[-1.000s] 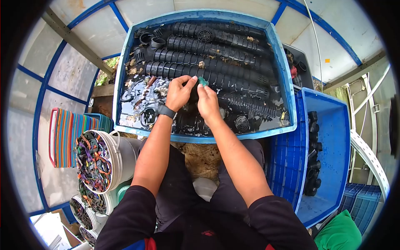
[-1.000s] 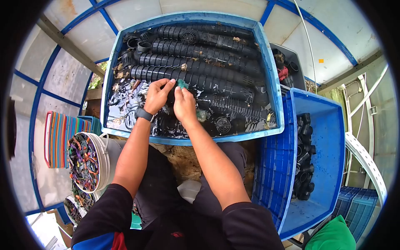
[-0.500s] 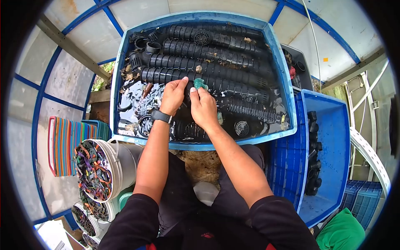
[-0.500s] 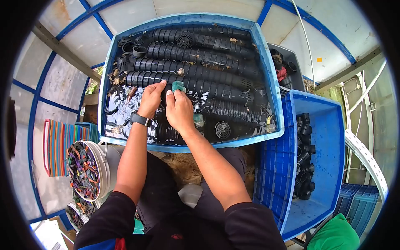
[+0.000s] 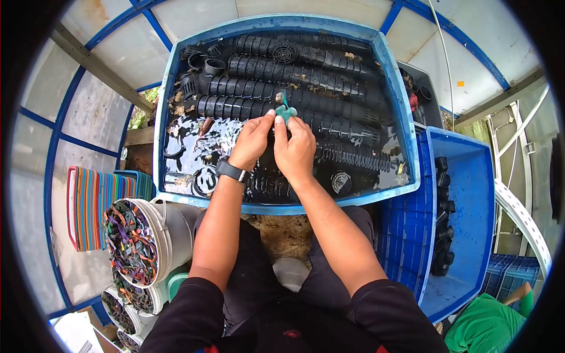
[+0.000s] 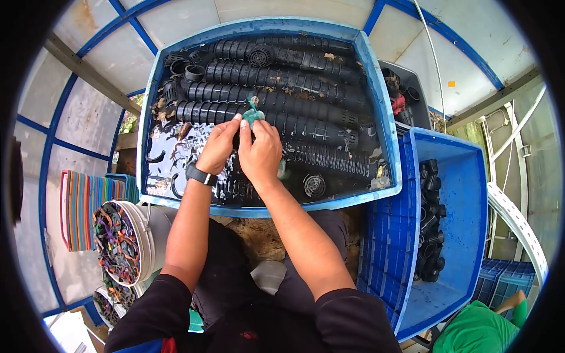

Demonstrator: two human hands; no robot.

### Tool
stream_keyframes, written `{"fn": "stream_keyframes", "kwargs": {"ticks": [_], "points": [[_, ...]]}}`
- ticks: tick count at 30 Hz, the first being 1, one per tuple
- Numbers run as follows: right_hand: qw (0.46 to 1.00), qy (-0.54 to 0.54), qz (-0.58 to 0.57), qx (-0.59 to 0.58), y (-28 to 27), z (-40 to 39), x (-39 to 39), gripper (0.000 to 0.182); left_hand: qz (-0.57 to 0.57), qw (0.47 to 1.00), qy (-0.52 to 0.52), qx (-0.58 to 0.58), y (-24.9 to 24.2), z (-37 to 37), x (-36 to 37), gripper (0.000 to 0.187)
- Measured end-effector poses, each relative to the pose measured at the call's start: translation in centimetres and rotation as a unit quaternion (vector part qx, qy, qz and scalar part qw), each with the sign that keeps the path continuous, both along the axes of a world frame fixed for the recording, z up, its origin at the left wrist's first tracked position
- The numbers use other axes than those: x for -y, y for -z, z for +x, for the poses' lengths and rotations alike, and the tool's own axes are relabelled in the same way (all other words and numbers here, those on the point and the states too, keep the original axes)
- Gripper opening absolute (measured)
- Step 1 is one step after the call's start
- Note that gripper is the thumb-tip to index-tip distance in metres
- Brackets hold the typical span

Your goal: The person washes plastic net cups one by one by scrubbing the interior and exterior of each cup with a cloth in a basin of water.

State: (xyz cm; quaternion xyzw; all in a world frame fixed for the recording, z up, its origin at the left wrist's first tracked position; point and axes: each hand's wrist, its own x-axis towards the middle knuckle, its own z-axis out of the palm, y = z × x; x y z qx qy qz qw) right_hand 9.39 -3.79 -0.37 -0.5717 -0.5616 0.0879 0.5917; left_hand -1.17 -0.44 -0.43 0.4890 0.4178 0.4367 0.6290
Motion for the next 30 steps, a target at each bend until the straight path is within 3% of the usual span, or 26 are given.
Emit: {"fn": "stream_keyframes", "kwargs": {"ticks": [1, 3, 4, 5, 8, 9, 11, 12, 13, 14, 17, 20, 23, 24, 25, 26, 27, 30], "points": [[1.0, -0.003, 0.001, 0.0, -0.2, 0.0, -0.1, 0.04, 0.033, 0.999, -0.032, -0.027, 0.3, -0.1, -0.2, 0.041], [0.961, -0.06, -0.23, -0.141, -0.5, 0.9, -0.1, 0.043, 0.078, 0.994, -0.069, -0.024, -0.5, 0.2, 0.8, 0.04], [0.927, -0.13, -0.229, -0.267, 0.0, 1.6, -0.9, 0.047, 0.105, 0.993, -0.056, 0.005, 0.0, 0.1, 0.7, 0.037], [0.858, -0.183, -0.22, -0.426, 0.3, 1.6, -1.1, 0.05, 0.108, 0.993, -0.054, 0.004, 0.1, 0.0, 0.4, 0.037], [0.846, -0.194, -0.25, -0.429, 0.9, 3.0, -1.2, 0.047, 0.096, 0.995, 0.029, 0.021, -0.5, -0.3, 0.3, 0.036], [0.855, -0.196, -0.267, -0.4, 0.7, 3.4, -1.2, 0.037, 0.099, 0.994, 0.028, 0.023, -0.2, -0.5, 0.0, 0.036], [0.863, -0.2, -0.284, -0.366, 0.6, 3.6, -0.9, 0.029, -0.048, 0.996, -0.06, 0.038, 0.8, -0.6, -0.5, 0.042], [0.936, -0.167, -0.211, -0.226, -0.1, 3.2, -0.5, 0.026, -0.107, 0.994, 0.016, 0.023, -1.6, -0.6, 0.2, 0.047], [0.979, -0.129, -0.132, -0.081, -0.9, 2.8, -0.1, 0.024, -0.071, 0.997, 0.035, -0.018, -0.9, -0.9, -0.1, 0.039], [0.983, -0.12, -0.123, -0.063, -1.8, 2.5, 0.3, 0.016, -0.077, 0.997, 0.007, 0.002, -0.2, -0.6, 0.0, 0.038], [0.991, -0.125, -0.019, 0.033, -1.0, 2.2, -0.1, 0.016, -0.076, 0.997, -0.024, 0.024, 0.3, -0.2, 0.1, 0.038], [0.985, -0.157, -0.016, 0.074, -1.6, 2.2, -0.1, 0.013, -0.019, 0.999, -0.047, -0.015, 0.6, -0.5, -0.2, 0.046], [0.985, -0.166, 0.016, -0.038, -1.8, 1.5, -0.1, 0.022, 0.045, 0.994, -0.063, -0.078, -0.4, -0.4, 0.1, 0.046], [0.972, -0.182, -0.087, -0.12, -2.3, 1.9, 0.0, 0.026, 0.112, 0.99, -0.073, -0.052, -1.2, 0.2, 0.6, 0.045], [0.941, -0.195, -0.19, -0.201, -2.8, 2.6, 0.0, 0.03, 0.178, 0.98, -0.083, -0.026, -1.5, 0.5, 1.0, 0.043], [0.914, -0.231, -0.194, -0.272, -1.8, 3.4, -0.7, 0.034, 0.184, 0.979, -0.073, -0.056, -0.9, -0.3, 1.1, 0.04], [0.851, -0.276, -0.178, -0.41, -1.5, 3.1, -0.9, 0.031, 0.187, 0.978, -0.07, -0.056, -1.0, -0.4, 0.9, 0.04], [0.838, -0.251, -0.213, -0.435, -0.7, 3.8, -0.7, 0.026, 0.133, 0.991, 0.008, 0.008, -1.2, -0.1, 1.1, 0.041]]}}
